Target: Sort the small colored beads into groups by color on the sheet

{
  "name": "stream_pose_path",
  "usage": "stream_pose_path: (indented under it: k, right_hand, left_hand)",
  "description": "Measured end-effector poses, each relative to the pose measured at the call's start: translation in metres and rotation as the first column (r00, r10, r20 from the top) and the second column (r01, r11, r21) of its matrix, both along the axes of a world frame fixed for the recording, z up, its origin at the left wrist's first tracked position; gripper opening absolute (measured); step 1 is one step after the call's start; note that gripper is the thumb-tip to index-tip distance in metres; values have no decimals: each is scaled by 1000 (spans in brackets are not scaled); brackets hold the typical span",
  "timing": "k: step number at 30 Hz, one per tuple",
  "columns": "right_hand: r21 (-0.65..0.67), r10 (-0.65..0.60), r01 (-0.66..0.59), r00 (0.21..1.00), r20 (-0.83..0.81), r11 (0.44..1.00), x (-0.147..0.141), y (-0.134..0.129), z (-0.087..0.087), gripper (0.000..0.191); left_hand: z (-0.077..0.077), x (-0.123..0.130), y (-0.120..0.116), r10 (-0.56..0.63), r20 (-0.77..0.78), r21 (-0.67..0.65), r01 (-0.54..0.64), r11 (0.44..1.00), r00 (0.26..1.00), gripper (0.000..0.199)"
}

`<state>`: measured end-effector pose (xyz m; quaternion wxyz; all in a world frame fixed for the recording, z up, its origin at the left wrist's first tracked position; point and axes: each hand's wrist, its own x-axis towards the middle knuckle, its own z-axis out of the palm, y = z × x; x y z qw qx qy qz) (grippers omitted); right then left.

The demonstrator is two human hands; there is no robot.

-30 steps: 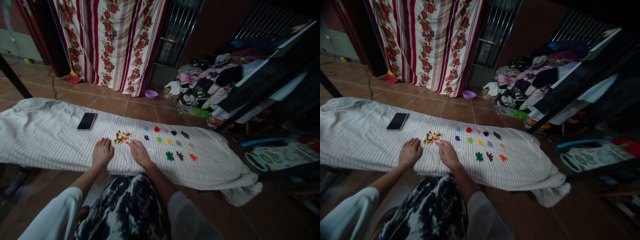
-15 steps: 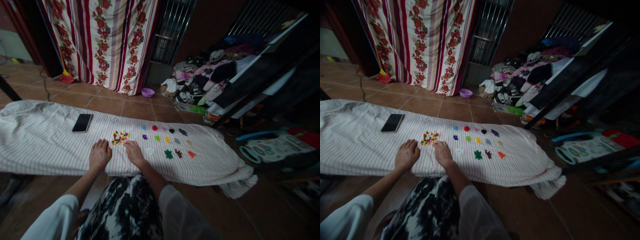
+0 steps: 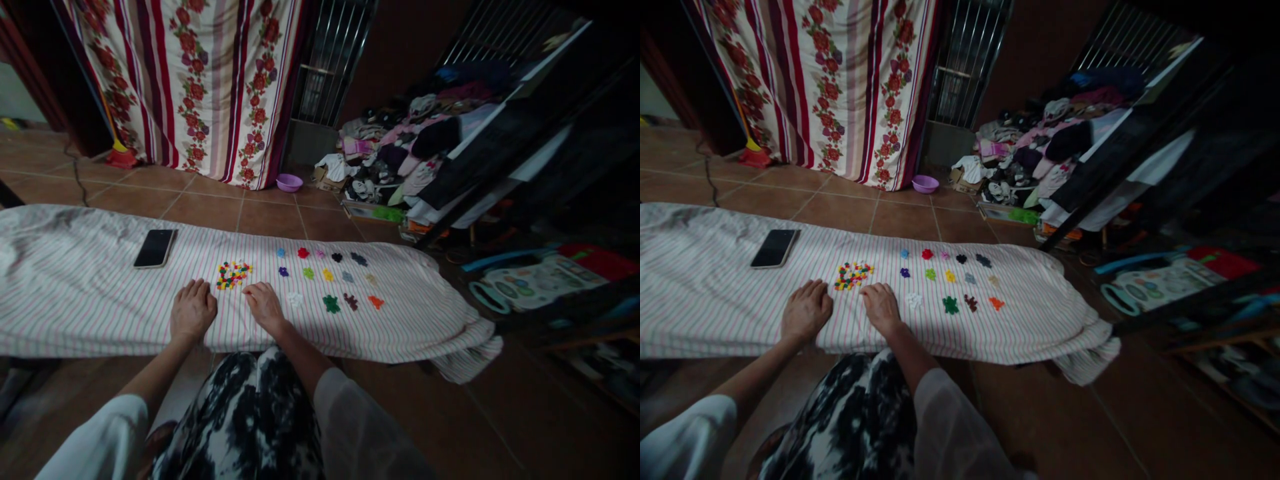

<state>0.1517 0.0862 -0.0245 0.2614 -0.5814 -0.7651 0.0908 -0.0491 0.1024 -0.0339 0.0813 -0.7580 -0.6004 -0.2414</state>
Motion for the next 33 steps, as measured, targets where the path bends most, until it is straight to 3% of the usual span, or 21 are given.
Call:
stream_pose_path:
  k: [9, 33]
  right_hand:
    - [31, -60, 64, 992, -111, 997, 1, 0, -10, 16]
    - [27, -126, 130, 986, -112, 991, 2, -5, -8, 20]
  left_hand:
    - [1, -1, 0, -2, 24, -14, 2, 1000, 1000, 38]
    - [4, -1, -2, -7, -35, 7, 7, 1000, 999, 43]
